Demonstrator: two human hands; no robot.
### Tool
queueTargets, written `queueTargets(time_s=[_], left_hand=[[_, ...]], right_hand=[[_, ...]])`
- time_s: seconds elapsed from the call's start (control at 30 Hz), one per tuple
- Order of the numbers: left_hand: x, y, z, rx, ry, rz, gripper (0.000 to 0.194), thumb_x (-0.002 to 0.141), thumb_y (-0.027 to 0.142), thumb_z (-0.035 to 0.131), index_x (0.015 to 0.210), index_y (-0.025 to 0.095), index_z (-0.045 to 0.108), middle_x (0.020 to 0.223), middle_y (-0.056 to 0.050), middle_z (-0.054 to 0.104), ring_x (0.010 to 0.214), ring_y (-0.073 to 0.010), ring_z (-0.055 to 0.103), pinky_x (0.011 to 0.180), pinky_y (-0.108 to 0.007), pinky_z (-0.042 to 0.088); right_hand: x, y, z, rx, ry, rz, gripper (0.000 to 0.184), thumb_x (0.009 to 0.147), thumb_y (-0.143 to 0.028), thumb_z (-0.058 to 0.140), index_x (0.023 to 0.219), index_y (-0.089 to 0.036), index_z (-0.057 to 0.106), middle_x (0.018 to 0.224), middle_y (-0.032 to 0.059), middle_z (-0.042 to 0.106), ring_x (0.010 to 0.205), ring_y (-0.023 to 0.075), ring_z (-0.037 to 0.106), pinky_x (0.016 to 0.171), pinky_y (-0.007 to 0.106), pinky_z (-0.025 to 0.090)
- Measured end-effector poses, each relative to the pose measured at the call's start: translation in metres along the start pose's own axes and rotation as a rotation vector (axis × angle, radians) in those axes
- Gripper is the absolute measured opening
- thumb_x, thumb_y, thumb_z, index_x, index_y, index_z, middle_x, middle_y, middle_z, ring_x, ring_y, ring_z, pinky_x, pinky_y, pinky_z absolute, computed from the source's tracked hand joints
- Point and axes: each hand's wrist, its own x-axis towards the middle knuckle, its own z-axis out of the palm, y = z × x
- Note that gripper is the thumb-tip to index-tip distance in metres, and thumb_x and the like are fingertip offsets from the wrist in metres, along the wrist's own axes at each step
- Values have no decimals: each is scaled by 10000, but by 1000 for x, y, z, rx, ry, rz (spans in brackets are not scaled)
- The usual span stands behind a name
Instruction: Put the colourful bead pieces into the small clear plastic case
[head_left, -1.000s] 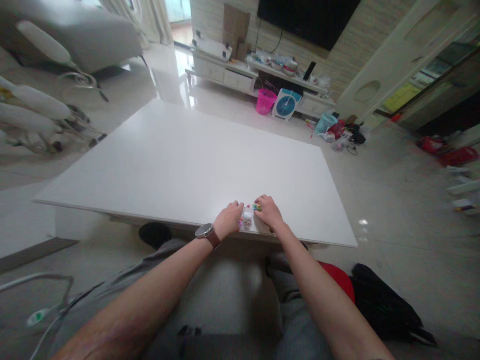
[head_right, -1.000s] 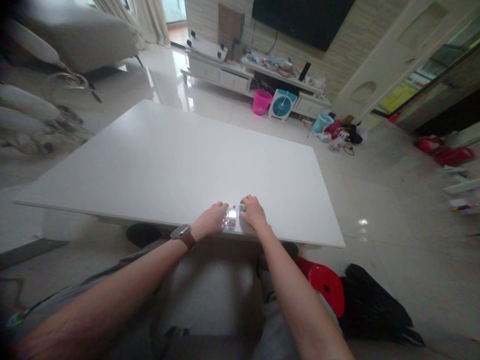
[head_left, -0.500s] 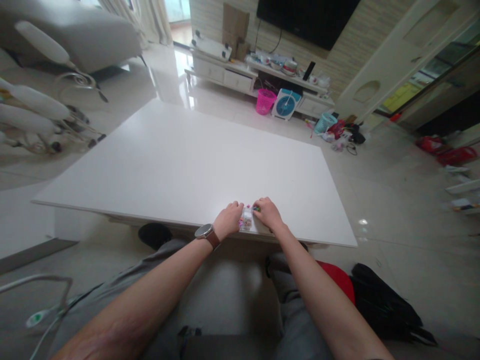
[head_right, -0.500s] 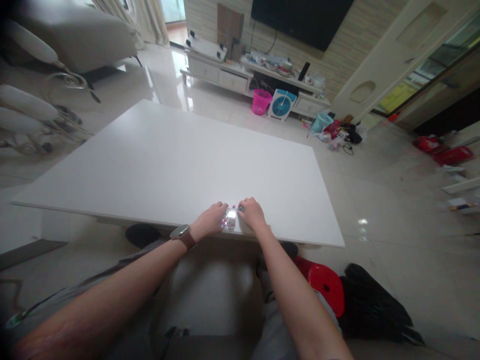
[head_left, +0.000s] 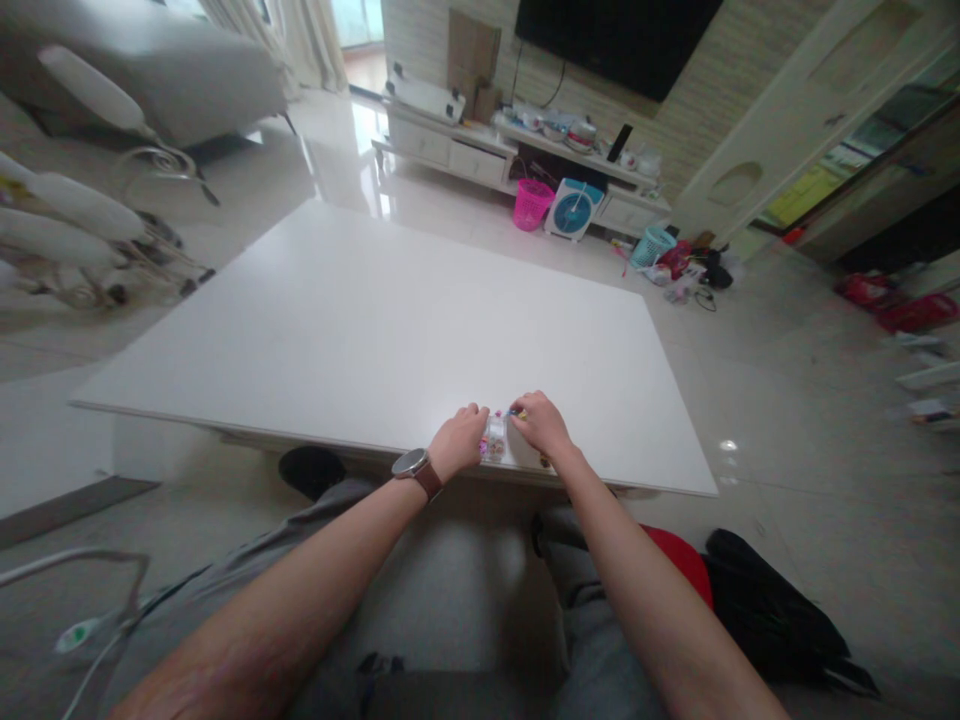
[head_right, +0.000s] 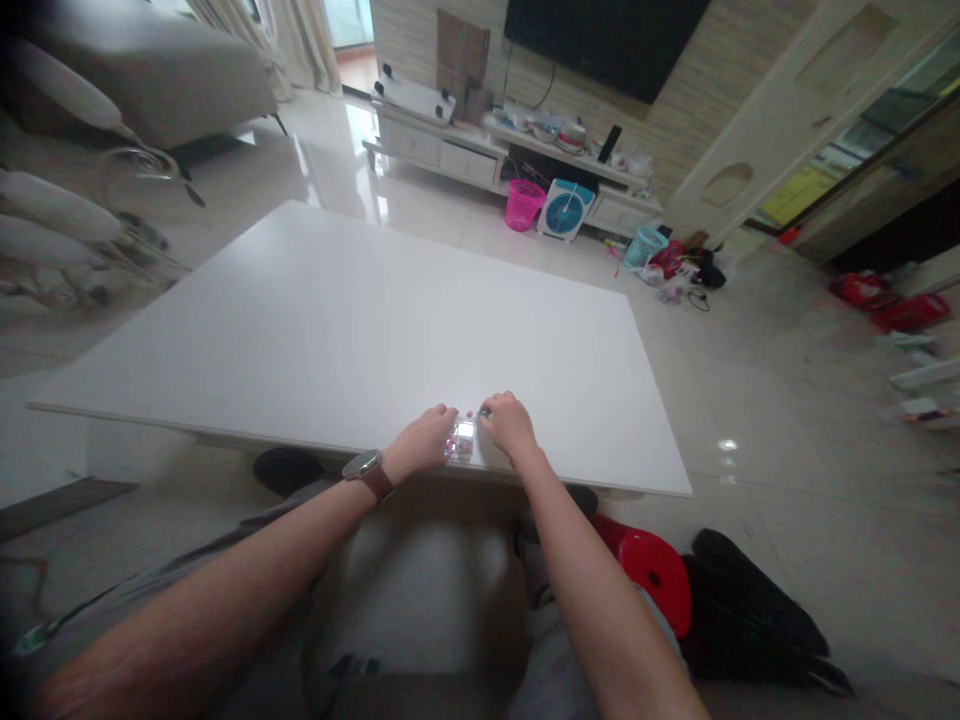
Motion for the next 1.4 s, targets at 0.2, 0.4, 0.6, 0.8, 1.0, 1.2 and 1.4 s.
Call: queueTargets(time_s=[0.2,0.4,0.6,0.8,1.0,1.2,1.4], left_hand=[[1,-1,2,15,40,7,290,853,146,611,1125,188,522,1163,-137,561,1062,-259,554,913,-395,501],[1,0,1,32,44,4,276,843,119,595,1097,194,517,1154,-130,567,1061,-255,554,888,-378,507],[0,2,-2,28,35,9,263,837,111,597,1072,188,508,1160,-138,563,1054,-259,562,882,-382,510],[0,3,-2,52,45,15,249,833,112,585,1063,182,518,1159,-145,570,1030,-261,572,850,-375,522],[0,2,0,52,43,14,271,845,132,594,1100,182,519,1168,-140,571,1043,-255,571,887,-373,514],[1,0,2,51,42,15,296,840,132,599,1121,181,519,1174,-144,564,1063,-257,571,905,-377,504],[0,-1,1,59,40,11,304,822,109,590,1108,182,515,1173,-137,569,1066,-254,572,882,-362,510]], right_hand=[[-1,-22,-20,40,-34,-116,49,851,-173,676,862,-208,708,886,39,669,926,200,563,858,306,432],[-3,-36,-14,-101,-174,-40,101,839,-170,648,854,-208,740,898,72,696,868,205,604,743,291,437],[-2,-48,-11,-181,-178,37,141,885,-207,629,883,-201,770,929,114,731,857,219,647,740,295,467],[-4,-52,-14,-132,-210,91,164,878,-168,623,926,-189,779,946,143,738,923,258,667,838,336,465],[-3,-43,-22,-66,-182,105,204,827,-122,626,986,-193,732,988,85,741,920,204,654,804,277,443],[-1,-39,-26,-12,-158,72,170,840,-145,616,962,-194,722,988,52,738,901,166,634,795,249,422],[-1,-42,-21,-32,-179,57,181,860,-164,606,972,-212,741,1015,46,740,935,171,638,819,251,426]])
